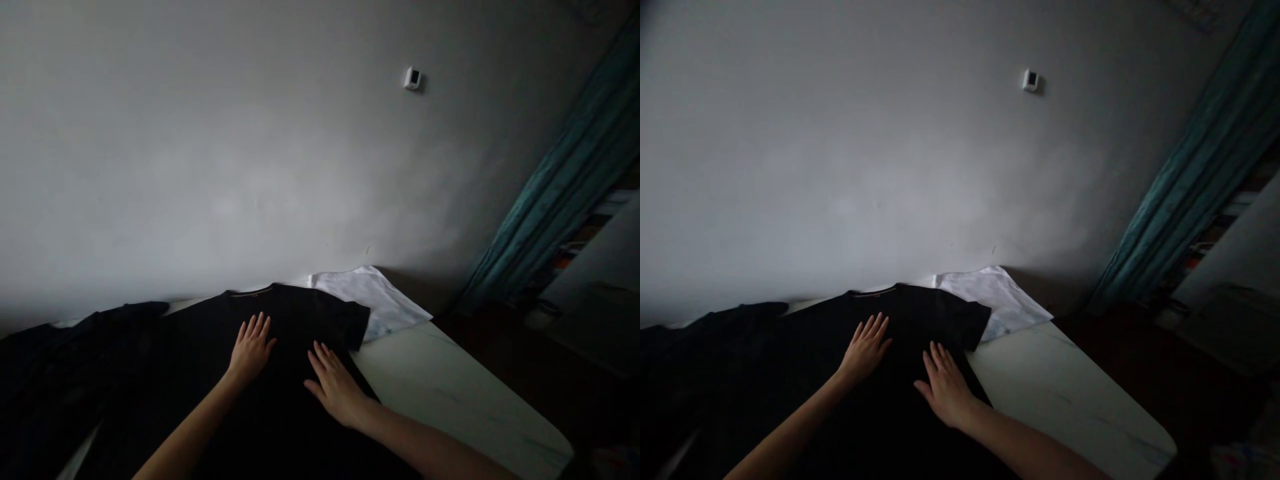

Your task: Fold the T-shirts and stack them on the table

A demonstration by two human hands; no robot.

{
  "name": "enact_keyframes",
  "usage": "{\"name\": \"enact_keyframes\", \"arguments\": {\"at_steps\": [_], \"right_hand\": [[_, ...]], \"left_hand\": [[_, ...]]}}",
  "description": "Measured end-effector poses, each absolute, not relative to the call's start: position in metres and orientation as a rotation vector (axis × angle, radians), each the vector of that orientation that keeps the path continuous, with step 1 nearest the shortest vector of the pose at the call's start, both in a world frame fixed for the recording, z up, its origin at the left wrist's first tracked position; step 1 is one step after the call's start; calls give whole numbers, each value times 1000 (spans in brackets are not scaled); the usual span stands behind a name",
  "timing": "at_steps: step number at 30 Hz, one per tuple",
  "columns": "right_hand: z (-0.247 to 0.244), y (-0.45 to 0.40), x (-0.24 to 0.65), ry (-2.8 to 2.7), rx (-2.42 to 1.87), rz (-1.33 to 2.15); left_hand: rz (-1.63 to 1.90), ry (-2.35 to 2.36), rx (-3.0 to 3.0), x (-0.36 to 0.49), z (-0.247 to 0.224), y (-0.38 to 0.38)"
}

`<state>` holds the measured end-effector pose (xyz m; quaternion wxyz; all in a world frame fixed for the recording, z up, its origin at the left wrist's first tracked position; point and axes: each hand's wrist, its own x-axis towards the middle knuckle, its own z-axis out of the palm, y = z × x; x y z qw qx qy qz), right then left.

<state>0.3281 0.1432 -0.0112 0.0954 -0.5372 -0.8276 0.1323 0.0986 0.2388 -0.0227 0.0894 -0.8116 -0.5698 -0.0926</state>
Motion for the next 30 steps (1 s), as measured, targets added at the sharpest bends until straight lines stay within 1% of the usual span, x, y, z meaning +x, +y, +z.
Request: {"name": "enact_keyframes", "arguments": {"at_steps": [2,5,8,10,14,17,20,22,24,27,30], "right_hand": [[-8,140,289,-2452,-1514,390],[-9,133,228,-2530,-1251,411],[-13,121,200,-2587,-1169,447],[-15,114,210,-2592,-1211,431],[-16,105,277,-2530,-1413,285],[-15,103,314,-2361,-1713,117],[-14,91,303,-2250,-1910,15],[-14,73,276,-2360,-1800,74],[-16,51,251,-2529,-1552,197],[-21,17,245,-2630,-1321,311],[-31,-3,283,-2574,-1400,307]], "left_hand": [[-249,-1717,-2363,54,-35,213],[-237,-1709,-2355,-6,-50,175],[-239,-1707,-2356,-61,-57,137],[-235,-1754,-2335,-96,-55,113],[-121,-1861,-2320,-141,-38,77],[-24,-1981,-2196,-117,-18,60],[-66,-2008,-2204,-42,-3,45],[-152,-1933,-2359,14,-3,31],[-213,-1765,-2533,50,-12,13],[-305,-1694,-2524,49,-33,-17],[-331,-1804,-2339,-1,-48,-44]]}}
